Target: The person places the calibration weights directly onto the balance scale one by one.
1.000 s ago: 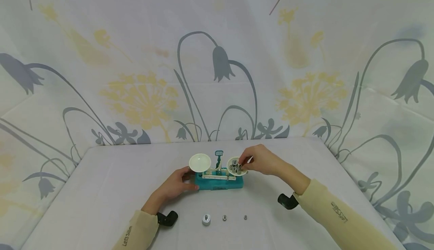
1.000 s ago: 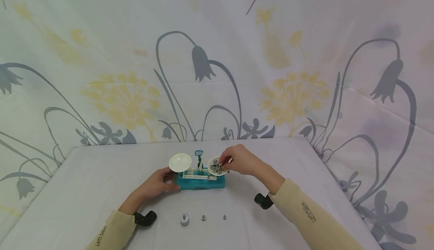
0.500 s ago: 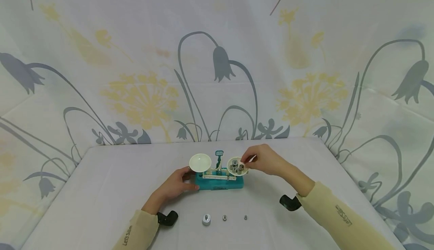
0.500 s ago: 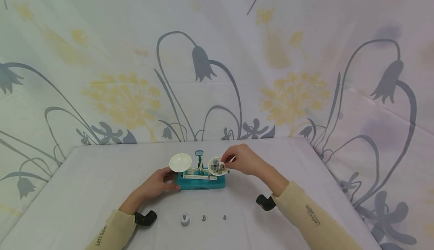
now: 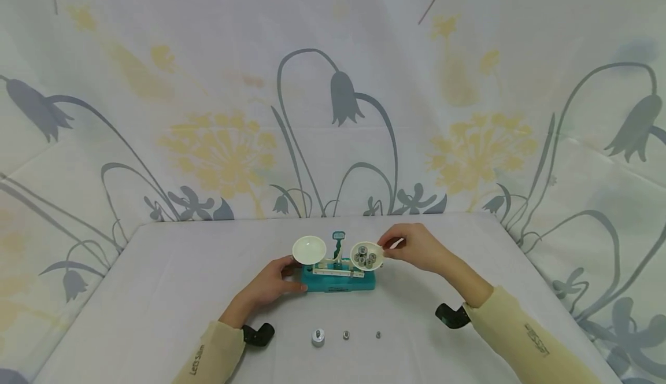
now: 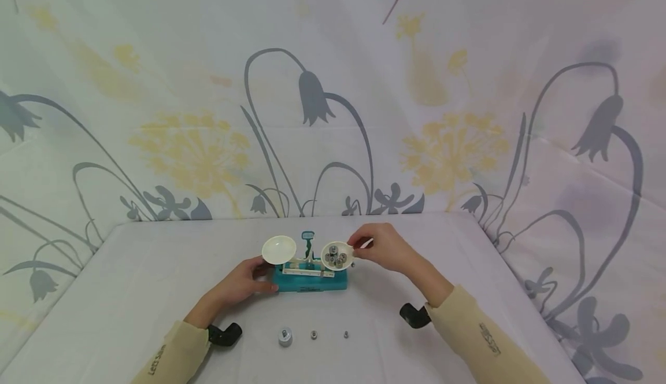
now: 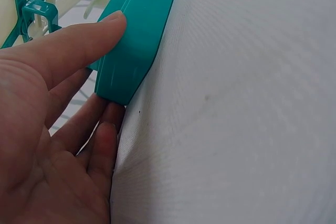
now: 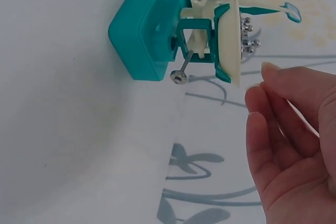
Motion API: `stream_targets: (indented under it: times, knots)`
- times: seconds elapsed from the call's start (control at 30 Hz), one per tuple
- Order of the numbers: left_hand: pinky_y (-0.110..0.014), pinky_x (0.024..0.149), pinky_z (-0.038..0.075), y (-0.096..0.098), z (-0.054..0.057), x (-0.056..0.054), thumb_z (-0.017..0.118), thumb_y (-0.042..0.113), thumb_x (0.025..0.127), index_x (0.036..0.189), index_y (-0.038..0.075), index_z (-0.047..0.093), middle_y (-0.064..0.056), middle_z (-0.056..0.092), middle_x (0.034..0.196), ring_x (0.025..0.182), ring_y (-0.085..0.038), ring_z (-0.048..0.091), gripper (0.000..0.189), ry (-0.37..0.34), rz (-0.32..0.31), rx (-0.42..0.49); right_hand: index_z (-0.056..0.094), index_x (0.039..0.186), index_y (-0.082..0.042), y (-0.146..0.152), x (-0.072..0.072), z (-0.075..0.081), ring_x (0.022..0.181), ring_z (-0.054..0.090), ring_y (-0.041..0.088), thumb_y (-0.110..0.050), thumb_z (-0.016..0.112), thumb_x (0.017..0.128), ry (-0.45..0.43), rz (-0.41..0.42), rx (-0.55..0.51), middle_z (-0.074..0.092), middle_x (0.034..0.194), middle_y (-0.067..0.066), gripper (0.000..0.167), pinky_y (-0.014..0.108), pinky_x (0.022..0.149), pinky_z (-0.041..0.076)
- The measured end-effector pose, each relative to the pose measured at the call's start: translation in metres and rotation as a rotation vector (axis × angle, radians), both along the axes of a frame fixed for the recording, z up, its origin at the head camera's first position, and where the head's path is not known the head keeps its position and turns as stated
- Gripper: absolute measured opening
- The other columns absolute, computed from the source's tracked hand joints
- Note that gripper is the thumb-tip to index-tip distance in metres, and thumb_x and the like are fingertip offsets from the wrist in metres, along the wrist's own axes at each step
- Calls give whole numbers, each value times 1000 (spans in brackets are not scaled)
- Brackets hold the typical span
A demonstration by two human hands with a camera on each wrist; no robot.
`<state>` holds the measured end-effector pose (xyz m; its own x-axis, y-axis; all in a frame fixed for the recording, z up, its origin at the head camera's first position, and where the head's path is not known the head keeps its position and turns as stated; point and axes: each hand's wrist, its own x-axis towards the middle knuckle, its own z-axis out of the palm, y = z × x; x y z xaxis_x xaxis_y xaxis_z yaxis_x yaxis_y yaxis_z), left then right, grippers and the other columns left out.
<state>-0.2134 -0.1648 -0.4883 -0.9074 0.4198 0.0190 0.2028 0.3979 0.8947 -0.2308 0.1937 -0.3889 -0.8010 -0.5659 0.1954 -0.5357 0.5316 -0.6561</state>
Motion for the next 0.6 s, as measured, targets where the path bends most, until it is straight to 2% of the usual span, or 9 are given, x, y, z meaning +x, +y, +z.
stream_targets:
  times: [0.37, 0.6]
  knots:
    - [-52, 110, 39, 2, 1, 1, 82, 14, 81, 136, -2, 54, -17, 56, 137, 129, -38, 50, 64, -6, 2, 7, 70, 114, -4, 11, 3, -20, 97, 66, 22, -7, 78, 85, -64, -62, -56, 69, 107, 4, 30, 33, 84, 58]
    - [-51, 110, 39, 1, -1, 0, 82, 15, 81, 136, -1, 55, -15, 57, 136, 129, -37, 50, 63, -16, 13, 3, 66, 121, -4, 13, 4, -40, 101, 64, 23, -10, 78, 86, -131, -86, -89, 68, 110, 4, 37, 29, 85, 57]
